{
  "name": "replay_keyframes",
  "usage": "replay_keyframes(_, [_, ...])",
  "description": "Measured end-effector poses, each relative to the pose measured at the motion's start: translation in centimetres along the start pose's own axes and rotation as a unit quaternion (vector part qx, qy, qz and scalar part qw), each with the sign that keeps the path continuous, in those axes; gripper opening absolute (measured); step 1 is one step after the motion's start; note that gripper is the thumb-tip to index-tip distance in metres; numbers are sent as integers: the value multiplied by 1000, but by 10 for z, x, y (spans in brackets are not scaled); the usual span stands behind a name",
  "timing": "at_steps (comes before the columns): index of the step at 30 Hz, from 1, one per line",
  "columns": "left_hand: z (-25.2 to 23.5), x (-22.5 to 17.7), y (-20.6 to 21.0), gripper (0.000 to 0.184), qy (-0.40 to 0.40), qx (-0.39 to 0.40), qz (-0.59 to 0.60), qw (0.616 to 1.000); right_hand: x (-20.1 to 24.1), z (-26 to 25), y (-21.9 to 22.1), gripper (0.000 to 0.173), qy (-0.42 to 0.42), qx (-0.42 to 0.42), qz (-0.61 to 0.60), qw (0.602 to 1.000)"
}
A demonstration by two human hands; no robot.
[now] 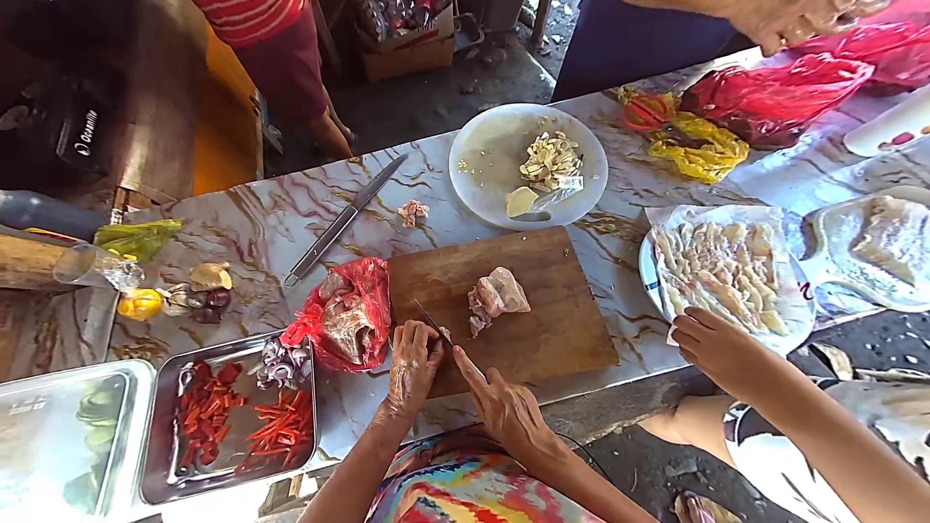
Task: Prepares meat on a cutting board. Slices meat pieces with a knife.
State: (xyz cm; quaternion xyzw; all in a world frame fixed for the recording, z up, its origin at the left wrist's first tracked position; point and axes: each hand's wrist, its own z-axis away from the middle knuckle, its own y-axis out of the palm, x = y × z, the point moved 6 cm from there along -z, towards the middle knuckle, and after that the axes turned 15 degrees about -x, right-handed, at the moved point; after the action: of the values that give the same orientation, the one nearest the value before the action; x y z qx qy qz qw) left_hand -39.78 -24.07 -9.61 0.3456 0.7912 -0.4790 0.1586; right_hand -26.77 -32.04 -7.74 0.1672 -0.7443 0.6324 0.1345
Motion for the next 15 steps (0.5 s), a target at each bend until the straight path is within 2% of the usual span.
replay_keyframes(4, [0,-3,2,10,19,-14,-23,999,-5,2,-2,53,-11,-20,-29,999])
replay_keyframes(9, [2,-4,3,9,44,-34,-34,998,-9,15,-10,50,-27,-32,-6,999])
replay_keyframes(13, [1,-3,5,5,55,-35,-43,997,-11,29,-19,49,-14,-11,19,1000])
replay_keyframes(15, [2,-1,3,5,55,-38,-22,998,-16,34,-19,49,-14,-35,9,999])
